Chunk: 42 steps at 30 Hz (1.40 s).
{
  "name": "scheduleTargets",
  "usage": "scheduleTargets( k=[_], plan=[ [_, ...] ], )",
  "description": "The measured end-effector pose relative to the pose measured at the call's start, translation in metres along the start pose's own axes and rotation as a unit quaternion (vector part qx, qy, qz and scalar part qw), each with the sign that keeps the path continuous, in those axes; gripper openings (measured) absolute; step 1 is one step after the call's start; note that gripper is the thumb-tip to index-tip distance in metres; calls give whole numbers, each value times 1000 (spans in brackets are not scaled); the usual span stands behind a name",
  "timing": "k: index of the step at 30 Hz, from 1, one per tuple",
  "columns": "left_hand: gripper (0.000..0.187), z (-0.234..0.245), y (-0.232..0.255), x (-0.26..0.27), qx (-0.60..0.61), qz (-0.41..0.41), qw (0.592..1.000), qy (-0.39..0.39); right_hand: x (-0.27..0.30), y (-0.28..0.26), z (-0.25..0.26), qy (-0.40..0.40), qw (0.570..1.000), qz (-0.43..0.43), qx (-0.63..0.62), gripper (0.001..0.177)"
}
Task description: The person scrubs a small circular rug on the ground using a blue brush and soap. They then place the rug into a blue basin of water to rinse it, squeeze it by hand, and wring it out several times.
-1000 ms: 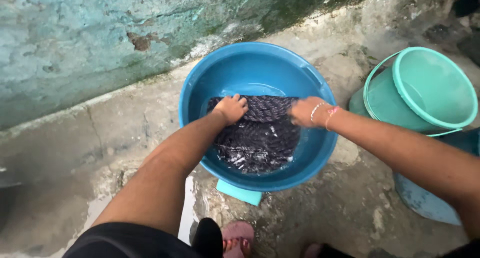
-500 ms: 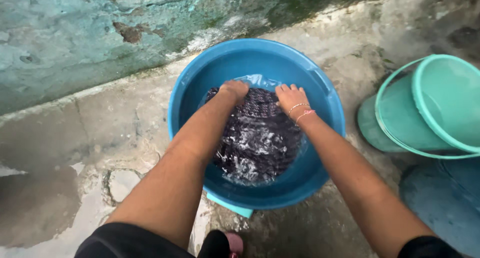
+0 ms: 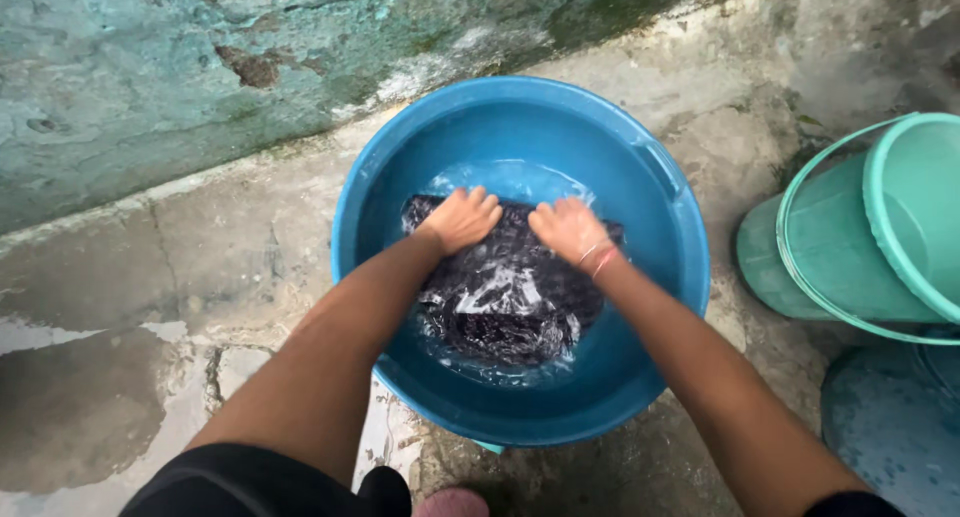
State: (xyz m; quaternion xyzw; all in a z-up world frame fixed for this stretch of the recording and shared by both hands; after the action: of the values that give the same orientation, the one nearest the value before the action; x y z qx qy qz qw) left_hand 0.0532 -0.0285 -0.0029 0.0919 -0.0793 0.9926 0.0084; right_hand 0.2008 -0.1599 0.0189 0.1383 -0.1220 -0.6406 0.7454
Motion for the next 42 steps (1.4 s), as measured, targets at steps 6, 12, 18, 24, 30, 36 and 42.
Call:
scheduleTargets(
  k=[6, 12, 18, 24, 30, 36, 42],
  plan=[
    [84, 25, 29, 28, -50, 57, 997, -7, 29, -37, 35, 33, 999, -23, -12, 18],
    [65, 7, -23, 7, 300, 105, 940, -125, 41, 9, -10, -101, 923, -154, -338, 22],
    [93, 28, -8, 3, 218, 133, 936, -244, 31, 9, -17, -198, 904, -183, -332, 97],
    [83, 34, 5, 10, 179, 105, 963, -174, 32, -10, 57, -194, 970, -111, -91, 61],
    [37, 45, 20, 27, 8, 18, 994, 107, 43, -24, 65, -13, 998, -32, 46, 18],
    [83, 72, 56, 51, 122, -20, 987, -105, 69, -34, 58, -41, 976, -58, -204, 55],
    [44, 66, 64, 30, 165, -59, 984, 11, 45, 4, 48, -178, 948, -177, -197, 109]
  ],
)
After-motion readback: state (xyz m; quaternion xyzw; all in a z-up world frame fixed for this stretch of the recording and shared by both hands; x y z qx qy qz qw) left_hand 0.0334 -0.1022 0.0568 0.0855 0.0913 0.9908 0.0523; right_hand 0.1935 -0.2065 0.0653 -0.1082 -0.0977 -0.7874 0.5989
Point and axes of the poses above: each hand's wrist, its own x-axis away from the middle knuckle, its own z-axis out of the back of the hand, y = z × x, the point moved 4 cm from there along -x, towards the middle knuckle, and after that the axes turned 2 degrees about y, right-handed, at the moved point
